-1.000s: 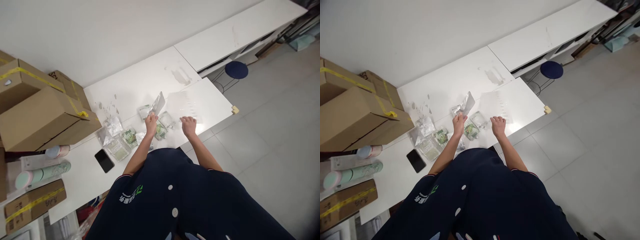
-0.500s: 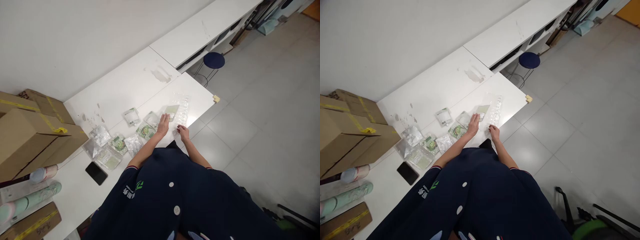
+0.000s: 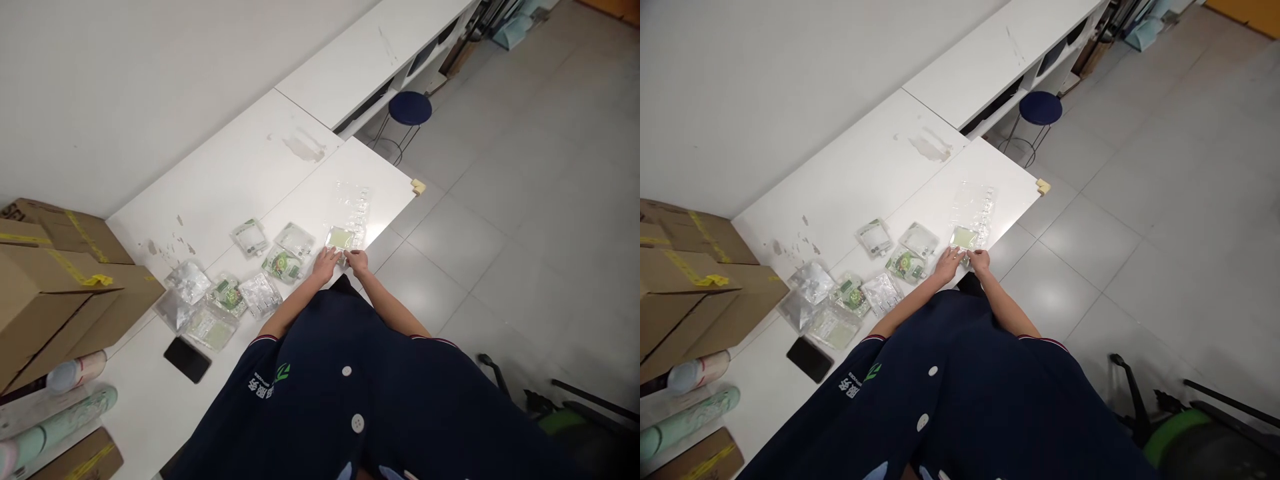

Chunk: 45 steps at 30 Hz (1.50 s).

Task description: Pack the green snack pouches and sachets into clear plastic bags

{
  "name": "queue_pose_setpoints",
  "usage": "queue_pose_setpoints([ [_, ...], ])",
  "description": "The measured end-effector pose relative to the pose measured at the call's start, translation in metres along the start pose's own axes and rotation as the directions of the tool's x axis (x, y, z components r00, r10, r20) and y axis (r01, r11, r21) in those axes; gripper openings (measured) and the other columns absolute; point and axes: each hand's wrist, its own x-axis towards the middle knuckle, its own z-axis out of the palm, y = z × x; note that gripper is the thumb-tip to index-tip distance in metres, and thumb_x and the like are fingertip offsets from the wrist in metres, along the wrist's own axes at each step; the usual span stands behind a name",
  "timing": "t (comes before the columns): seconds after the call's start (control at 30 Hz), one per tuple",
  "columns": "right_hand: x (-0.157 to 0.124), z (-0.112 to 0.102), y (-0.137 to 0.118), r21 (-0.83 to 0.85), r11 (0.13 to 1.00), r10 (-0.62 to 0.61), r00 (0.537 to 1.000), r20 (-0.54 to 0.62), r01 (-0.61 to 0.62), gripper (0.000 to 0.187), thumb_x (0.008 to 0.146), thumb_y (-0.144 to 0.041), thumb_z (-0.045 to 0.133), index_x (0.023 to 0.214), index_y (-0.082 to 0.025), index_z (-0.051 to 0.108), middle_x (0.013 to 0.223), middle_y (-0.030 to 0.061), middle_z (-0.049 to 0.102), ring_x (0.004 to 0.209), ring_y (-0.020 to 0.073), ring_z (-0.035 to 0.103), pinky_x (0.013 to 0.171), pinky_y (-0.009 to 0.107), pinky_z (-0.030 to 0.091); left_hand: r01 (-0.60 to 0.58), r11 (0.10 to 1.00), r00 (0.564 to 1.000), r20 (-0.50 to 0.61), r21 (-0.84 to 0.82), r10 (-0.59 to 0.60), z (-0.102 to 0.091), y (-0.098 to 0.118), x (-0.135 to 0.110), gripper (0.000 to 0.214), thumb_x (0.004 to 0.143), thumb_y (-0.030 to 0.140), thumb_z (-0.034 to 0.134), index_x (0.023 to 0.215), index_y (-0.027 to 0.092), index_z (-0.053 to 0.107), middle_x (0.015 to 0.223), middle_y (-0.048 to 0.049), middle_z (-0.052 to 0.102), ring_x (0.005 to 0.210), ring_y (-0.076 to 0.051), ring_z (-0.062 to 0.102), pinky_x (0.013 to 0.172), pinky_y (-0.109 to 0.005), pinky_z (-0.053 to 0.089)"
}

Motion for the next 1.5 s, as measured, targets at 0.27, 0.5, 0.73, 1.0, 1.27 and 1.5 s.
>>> queue_pose_setpoints([
  [0.27, 0.002, -0.035, -0.035, -0.015, 0.992, -0.124, 0.985, 0.122, 0.127, 0.017, 0.081, -0.034, 0.056, 0.073, -0.020, 0.054, 0.066, -0.0007, 0.058, 0.062, 0.0124, 0.054, 0.052, 0.021, 0.045, 0.150, 0.983, 0.986, -0.050, -0.110, -0.156, -0.005, -0.006, -0.011, 0.062, 0.087, 0.016, 0.053, 0.145, 0.010, 0.032, 0.151, -0.0236, 0.030, 0.142, -0.032, 0.026, 0.111, -0.048, 0.032],
  [0.5, 0.038, -0.059, -0.083, -0.531, 0.657, -0.300, 0.831, 0.468, 0.536, 0.017, 0.088, -0.026, 0.048, 0.086, -0.019, 0.063, 0.085, 0.0073, 0.067, 0.078, 0.0189, 0.059, 0.070, 0.030, 0.047, 0.089, 0.992, 0.985, -0.136, -0.090, -0.101, -0.003, -0.015, -0.024, 0.040, 0.085, 0.011, 0.049, 0.125, 0.011, 0.048, 0.129, -0.0197, 0.045, 0.125, -0.029, 0.043, 0.105, -0.047, 0.039],
  [0.73, 0.036, -0.016, -0.057, -0.743, 0.329, -0.320, 0.809, 0.492, 0.582, 0.026, 0.090, -0.030, 0.051, 0.108, -0.020, 0.066, 0.110, 0.0156, 0.063, 0.108, 0.0311, 0.052, 0.087, 0.045, 0.045, -0.005, 0.985, 0.998, -0.067, 0.173, 0.017, -0.009, -0.017, -0.026, 0.026, 0.091, 0.011, 0.038, 0.108, 0.011, 0.058, 0.116, -0.0186, 0.053, 0.109, -0.027, 0.050, 0.091, -0.040, 0.046],
  [1.0, -0.017, -0.025, 0.005, -0.664, 0.064, -0.515, 0.595, 0.617, 0.745, 0.046, 0.087, -0.021, 0.050, 0.133, -0.018, 0.054, 0.142, 0.0151, 0.046, 0.128, 0.0321, 0.041, 0.100, 0.045, 0.039, -0.135, 0.958, 0.991, 0.062, 0.251, 0.123, -0.011, -0.019, -0.017, 0.035, 0.091, 0.006, 0.030, 0.108, 0.007, 0.061, 0.102, -0.0196, 0.058, 0.100, -0.027, 0.054, 0.085, -0.039, 0.044],
  [1.27, -0.011, -0.028, 0.043, -0.675, -0.024, -0.478, 0.584, 0.656, 0.738, 0.078, 0.078, -0.001, 0.045, 0.150, -0.026, 0.032, 0.159, 0.0042, 0.024, 0.147, 0.0302, 0.015, 0.113, 0.056, 0.020, -0.161, 0.958, 0.987, 0.067, 0.239, 0.149, -0.015, -0.019, -0.017, 0.035, 0.090, 0.002, 0.031, 0.105, 0.005, 0.062, 0.103, -0.0217, 0.059, 0.099, -0.029, 0.055, 0.082, -0.040, 0.044],
  [1.5, 0.003, -0.041, 0.039, -0.624, 0.014, -0.491, 0.549, 0.676, 0.781, 0.069, 0.081, 0.000, 0.041, 0.148, -0.019, 0.037, 0.156, 0.0079, 0.028, 0.145, 0.0272, 0.022, 0.113, 0.047, 0.030, -0.157, 0.955, 0.985, 0.114, 0.251, 0.131, -0.023, -0.023, -0.007, 0.027, 0.084, -0.002, 0.040, 0.090, 0.007, 0.064, 0.094, -0.0196, 0.061, 0.097, -0.028, 0.056, 0.074, -0.037, 0.048],
])
